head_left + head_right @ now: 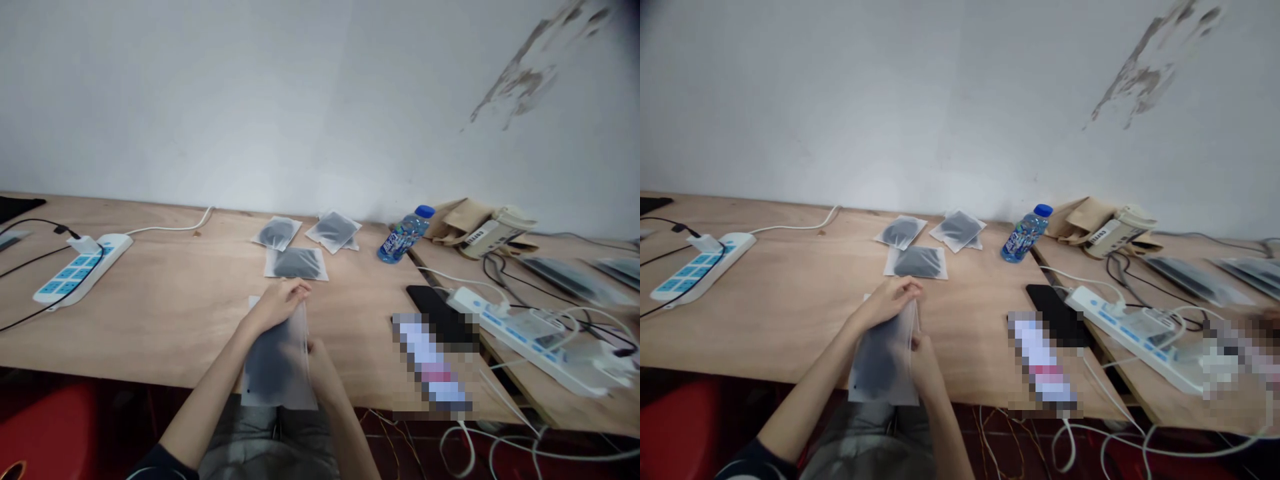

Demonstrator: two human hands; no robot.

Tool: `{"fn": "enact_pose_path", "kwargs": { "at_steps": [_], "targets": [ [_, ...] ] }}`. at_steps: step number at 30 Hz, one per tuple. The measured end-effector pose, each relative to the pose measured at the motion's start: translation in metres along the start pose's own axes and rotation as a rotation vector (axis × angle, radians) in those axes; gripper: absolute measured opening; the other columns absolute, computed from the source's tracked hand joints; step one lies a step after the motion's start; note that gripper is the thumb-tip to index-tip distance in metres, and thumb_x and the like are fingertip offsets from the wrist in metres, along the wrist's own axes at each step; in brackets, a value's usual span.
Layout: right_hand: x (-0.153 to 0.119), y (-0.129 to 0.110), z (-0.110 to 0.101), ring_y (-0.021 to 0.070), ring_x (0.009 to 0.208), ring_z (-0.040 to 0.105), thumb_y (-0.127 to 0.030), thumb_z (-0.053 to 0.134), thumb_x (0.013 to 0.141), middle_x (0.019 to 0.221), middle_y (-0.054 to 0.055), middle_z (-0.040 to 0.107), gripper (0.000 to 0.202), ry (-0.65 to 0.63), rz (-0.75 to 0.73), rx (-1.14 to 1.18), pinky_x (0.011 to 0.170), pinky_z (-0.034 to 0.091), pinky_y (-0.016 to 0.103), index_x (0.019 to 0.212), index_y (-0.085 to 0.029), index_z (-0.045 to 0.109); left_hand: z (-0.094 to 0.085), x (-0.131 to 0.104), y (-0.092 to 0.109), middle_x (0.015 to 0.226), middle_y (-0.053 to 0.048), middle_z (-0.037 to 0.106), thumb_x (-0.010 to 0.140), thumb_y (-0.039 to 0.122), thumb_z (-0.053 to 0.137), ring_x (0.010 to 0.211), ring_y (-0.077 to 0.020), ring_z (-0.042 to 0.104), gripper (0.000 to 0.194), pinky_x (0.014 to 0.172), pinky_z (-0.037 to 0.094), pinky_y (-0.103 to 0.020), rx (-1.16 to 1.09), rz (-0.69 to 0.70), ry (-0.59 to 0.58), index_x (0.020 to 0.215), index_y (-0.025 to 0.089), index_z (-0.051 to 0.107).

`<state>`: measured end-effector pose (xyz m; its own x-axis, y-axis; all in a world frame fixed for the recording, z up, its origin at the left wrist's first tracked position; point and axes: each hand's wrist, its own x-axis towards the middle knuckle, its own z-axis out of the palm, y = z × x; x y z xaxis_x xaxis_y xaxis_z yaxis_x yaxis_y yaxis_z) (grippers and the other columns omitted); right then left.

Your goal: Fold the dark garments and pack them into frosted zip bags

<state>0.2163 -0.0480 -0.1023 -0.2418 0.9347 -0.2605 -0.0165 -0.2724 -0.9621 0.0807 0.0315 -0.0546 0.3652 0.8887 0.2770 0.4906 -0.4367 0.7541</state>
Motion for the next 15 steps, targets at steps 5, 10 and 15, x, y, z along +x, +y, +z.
{"fn": "enact_pose_path", "kwargs": {
  "at_steps": [5, 10, 15],
  "targets": [
    [0.005, 0.014, -0.001, 0.0247, 0.069, 0.066, -0.052, 0.078, 0.062, 0.075, 0.009, 0.073, 0.043, 0.117, 0.049, 0.083, 0.062, 0.054, 0.033, 0.076, -0.012, 0.075, -0.016, -0.038, -0.025, 0.109, -0.011, 0.067, 0.094, 0.035, 0.044, 0.107, -0.0245, 0.059, 0.030, 0.095, 0.041, -0.039, 0.282, -0.252, 0.325, 0.111, 0.018, 0.062],
    [0.005, 0.014, -0.005, 0.0252, 0.072, 0.066, -0.050, 0.072, 0.069, 0.078, 0.009, 0.074, 0.038, 0.127, -0.026, -0.015, 0.060, 0.053, 0.031, 0.076, -0.013, 0.074, -0.009, -0.095, -0.049, 0.077, -0.011, 0.069, 0.093, 0.044, 0.040, 0.077, -0.0238, 0.065, 0.040, 0.070, 0.042, -0.033, 0.260, -0.632, 0.255, 0.079, 0.017, 0.066],
    [0.003, 0.009, -0.005, 0.0241, 0.074, 0.065, -0.041, 0.070, 0.069, 0.075, 0.006, 0.072, 0.029, 0.082, -0.073, -0.055, 0.059, 0.052, 0.030, 0.079, -0.014, 0.074, 0.005, -0.111, -0.043, 0.063, -0.005, 0.064, 0.089, 0.049, 0.044, 0.067, -0.0204, 0.062, 0.043, 0.064, 0.040, -0.029, 0.132, -0.656, 0.200, 0.062, 0.019, 0.059]
  ]
}}
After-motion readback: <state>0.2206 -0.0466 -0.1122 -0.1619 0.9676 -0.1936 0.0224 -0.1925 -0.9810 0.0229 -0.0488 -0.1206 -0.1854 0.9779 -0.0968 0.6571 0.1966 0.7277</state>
